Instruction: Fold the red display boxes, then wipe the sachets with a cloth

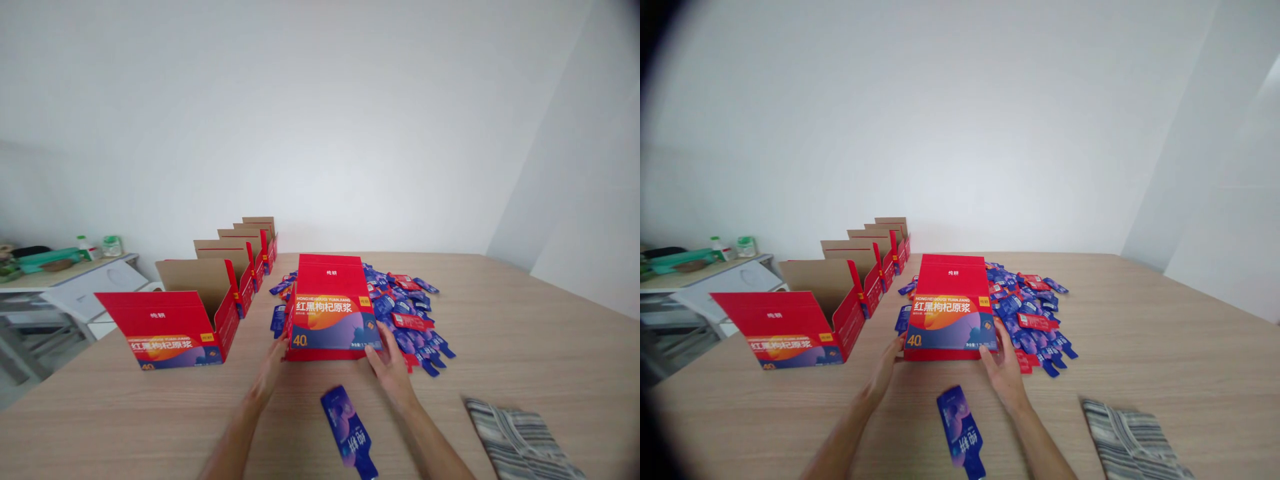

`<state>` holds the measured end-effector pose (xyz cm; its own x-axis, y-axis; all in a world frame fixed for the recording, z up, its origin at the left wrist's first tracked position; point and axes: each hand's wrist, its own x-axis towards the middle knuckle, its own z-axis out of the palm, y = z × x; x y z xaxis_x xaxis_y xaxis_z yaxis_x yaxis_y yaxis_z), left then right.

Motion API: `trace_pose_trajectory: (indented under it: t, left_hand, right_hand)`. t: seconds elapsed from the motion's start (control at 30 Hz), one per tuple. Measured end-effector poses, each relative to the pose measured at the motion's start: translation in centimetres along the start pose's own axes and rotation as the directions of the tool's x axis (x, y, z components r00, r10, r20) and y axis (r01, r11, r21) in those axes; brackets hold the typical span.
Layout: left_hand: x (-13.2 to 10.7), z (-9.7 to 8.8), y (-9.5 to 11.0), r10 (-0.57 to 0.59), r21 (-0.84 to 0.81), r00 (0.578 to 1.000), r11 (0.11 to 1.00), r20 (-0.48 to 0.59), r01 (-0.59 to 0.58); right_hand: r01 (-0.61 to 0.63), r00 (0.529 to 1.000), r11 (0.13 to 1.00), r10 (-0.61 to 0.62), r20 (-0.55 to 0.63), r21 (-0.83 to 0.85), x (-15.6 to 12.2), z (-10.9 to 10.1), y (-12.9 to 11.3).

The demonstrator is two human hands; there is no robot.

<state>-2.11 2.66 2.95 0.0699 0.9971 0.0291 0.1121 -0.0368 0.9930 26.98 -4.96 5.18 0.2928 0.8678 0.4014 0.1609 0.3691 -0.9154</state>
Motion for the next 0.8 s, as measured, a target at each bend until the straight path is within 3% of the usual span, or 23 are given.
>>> trace_pose_trajectory:
  t: [0.1, 0.27, 0.4, 0.57, 0.8]
  left_hand:
    - [-0.9, 0.1, 1.9, -0.019, -0.128, 0.995, 0.991, 0.102, 0.032]
    - [-2.5, 0.3, 4.3, 0.142, -0.106, 0.979, 0.986, 0.143, -0.128]
    - [-3.7, 0.7, 5.2, 0.133, -0.140, 0.980, 0.984, 0.149, -0.112]
    - [-5.2, 1.6, 5.0, 0.121, -0.278, 0.978, 0.958, 0.171, -0.070]
    - [-5.3, 0.8, 2.7, 0.246, -0.307, 0.937, 0.937, 0.248, -0.165]
  right_hand:
    - [0.001, 0.999, 1.000, -0.002, 0.045, 0.028, 0.0, 0.2, -0.6]
    - [-0.066, 0.993, 0.998, 0.064, 0.101, 0.017, -0.3, 0.1, -1.7]
    - [-0.092, 0.996, 0.985, 0.092, -0.002, -0.149, -0.6, 0.1, -1.8]
    - [-0.050, 0.998, 0.965, 0.056, 0.016, -0.259, -1.4, -0.6, -0.8]
    - [0.066, 0.988, 0.993, -0.052, 0.143, -0.096, -3.0, -1.8, 0.4]
